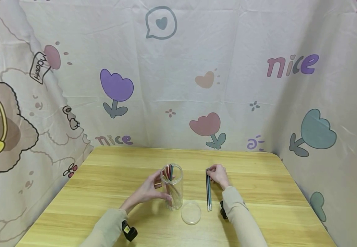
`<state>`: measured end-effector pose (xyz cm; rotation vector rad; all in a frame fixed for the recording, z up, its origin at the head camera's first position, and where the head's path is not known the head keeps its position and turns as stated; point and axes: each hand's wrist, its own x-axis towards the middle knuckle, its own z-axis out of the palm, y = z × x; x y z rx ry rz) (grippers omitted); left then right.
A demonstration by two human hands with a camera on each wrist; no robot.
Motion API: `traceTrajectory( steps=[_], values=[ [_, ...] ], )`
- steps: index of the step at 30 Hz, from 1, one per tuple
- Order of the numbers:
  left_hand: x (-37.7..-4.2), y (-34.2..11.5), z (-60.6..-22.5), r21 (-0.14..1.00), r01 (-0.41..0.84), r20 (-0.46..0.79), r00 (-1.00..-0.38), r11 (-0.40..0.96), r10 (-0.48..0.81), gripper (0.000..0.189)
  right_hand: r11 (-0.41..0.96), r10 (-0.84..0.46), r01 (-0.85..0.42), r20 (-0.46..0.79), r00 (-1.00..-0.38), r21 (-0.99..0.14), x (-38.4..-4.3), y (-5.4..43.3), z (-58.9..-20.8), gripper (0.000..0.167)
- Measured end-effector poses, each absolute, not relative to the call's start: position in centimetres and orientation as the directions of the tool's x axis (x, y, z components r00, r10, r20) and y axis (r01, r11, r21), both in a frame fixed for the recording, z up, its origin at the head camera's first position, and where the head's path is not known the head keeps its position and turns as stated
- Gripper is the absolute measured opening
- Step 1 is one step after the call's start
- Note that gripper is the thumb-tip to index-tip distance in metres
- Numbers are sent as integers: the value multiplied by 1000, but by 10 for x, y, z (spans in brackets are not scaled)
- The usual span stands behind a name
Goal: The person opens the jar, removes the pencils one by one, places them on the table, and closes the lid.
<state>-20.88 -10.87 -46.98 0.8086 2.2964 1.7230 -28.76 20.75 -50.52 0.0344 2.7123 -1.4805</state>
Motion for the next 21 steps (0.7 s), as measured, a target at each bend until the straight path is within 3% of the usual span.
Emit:
traceTrajectory(
  steps=[21],
  values=[
    [-207,-110,-468,927,313,174,-847,206,502,89,454,-23,59,-78,-997,-889,-284,215,-505,32]
  ],
)
